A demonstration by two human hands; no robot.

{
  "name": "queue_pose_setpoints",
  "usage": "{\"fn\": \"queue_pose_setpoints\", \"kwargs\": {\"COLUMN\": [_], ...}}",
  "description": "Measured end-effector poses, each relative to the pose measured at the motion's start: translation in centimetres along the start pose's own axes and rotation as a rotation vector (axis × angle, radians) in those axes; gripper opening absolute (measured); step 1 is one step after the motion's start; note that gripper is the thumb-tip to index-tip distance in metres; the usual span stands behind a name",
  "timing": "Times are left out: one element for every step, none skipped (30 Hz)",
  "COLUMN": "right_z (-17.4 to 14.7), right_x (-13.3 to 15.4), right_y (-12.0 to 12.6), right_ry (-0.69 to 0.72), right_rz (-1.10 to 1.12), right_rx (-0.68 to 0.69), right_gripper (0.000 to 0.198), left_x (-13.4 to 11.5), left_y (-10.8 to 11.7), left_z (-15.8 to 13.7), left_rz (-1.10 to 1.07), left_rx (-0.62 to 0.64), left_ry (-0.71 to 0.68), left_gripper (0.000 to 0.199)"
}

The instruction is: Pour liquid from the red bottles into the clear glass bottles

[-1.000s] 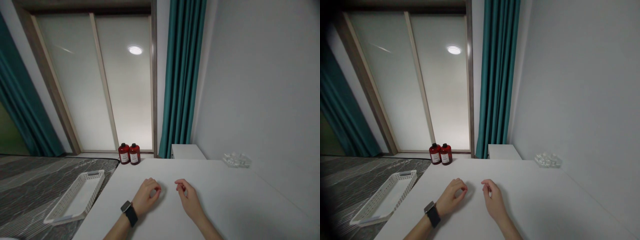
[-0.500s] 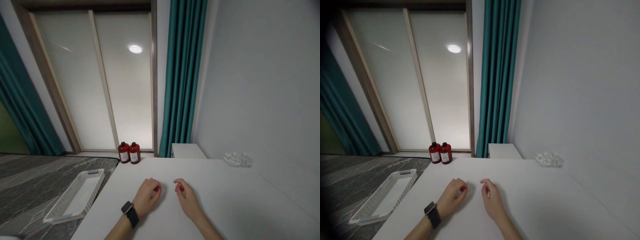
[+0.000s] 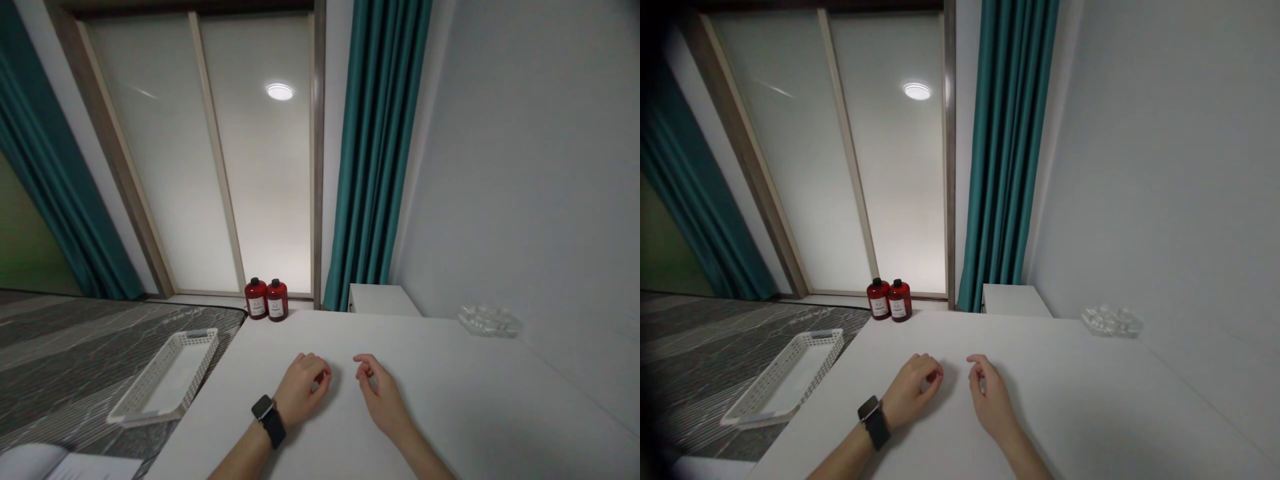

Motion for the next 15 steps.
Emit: {"fn": "queue_pose_setpoints", "kwargs": {"right_z": [0.01, 0.03, 0.04, 0.05, 0.06, 0.06, 0.06, 0.05, 0.03, 0.02, 0.0, -0.01, -0.02, -0.02, -0.03], "right_x": [0.02, 0.04, 0.06, 0.07, 0.07, 0.07, 0.06, 0.04, 0.02, -0.01, -0.03, -0.04, -0.03, -0.02, -0.01], "right_y": [0.0, 0.02, 0.04, 0.08, 0.11, 0.14, 0.15, 0.14, 0.12, 0.09, 0.06, 0.04, 0.02, 0.01, 0.02], "right_ry": [0.0, -0.001, -0.002, -0.003, -0.003, -0.003, -0.003, -0.003, -0.003, -0.005, -0.007, -0.008, -0.008, -0.008, -0.008], "right_rz": [0.002, 0.002, 0.0, -0.003, -0.006, -0.01, -0.013, -0.014, -0.015, -0.015, -0.015, -0.015, -0.016, -0.016, -0.017], "right_rx": [0.001, 0.0, 0.0, 0.0, -0.001, -0.001, 0.0, 0.002, 0.006, 0.008, 0.011, 0.015, 0.02, 0.025, 0.03], "right_gripper": [0.023, 0.024, 0.024, 0.024, 0.025, 0.025, 0.025, 0.025, 0.025, 0.025, 0.025, 0.025, 0.025, 0.025, 0.025], "left_x": [0.02, 0.04, 0.06, 0.09, 0.13, 0.17, 0.21, 0.26, 0.29, 0.32, 0.34, 0.36, 0.36, 0.35, 0.32], "left_y": [-0.01, -0.03, -0.06, -0.08, -0.11, -0.14, -0.16, -0.18, -0.2, -0.22, -0.24, -0.25, -0.25, -0.25, -0.24], "left_z": [-0.01, -0.02, -0.04, -0.06, -0.07, -0.08, -0.08, -0.08, -0.06, -0.04, -0.01, 0.01, 0.03, 0.03, 0.04], "left_rz": [-0.002, -0.004, -0.006, -0.004, -0.001, 0.002, 0.005, 0.006, 0.006, 0.006, 0.006, 0.007, 0.009, 0.011, 0.013], "left_rx": [0.0, 0.0, 0.0, 0.0, -0.002, -0.004, -0.007, -0.009, -0.009, -0.008, -0.006, -0.007, -0.008, -0.01, -0.011], "left_ry": [-0.002, -0.005, -0.008, -0.01, -0.011, -0.011, -0.012, -0.013, -0.014, -0.016, -0.018, -0.018, -0.018, -0.018, -0.019], "left_gripper": [0.014, 0.014, 0.014, 0.014, 0.014, 0.014, 0.014, 0.014, 0.014, 0.014, 0.014, 0.014, 0.014, 0.014, 0.014]}}
Point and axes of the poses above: each hand's wrist, its own z-axis towards the middle knuckle, its own y-axis out of the back of the hand, x = y × z, the point moved 4 cm from there along z, towards the middle knuckle, and after that the axes turned 7 degrees about -z, right-handed, at the moved point
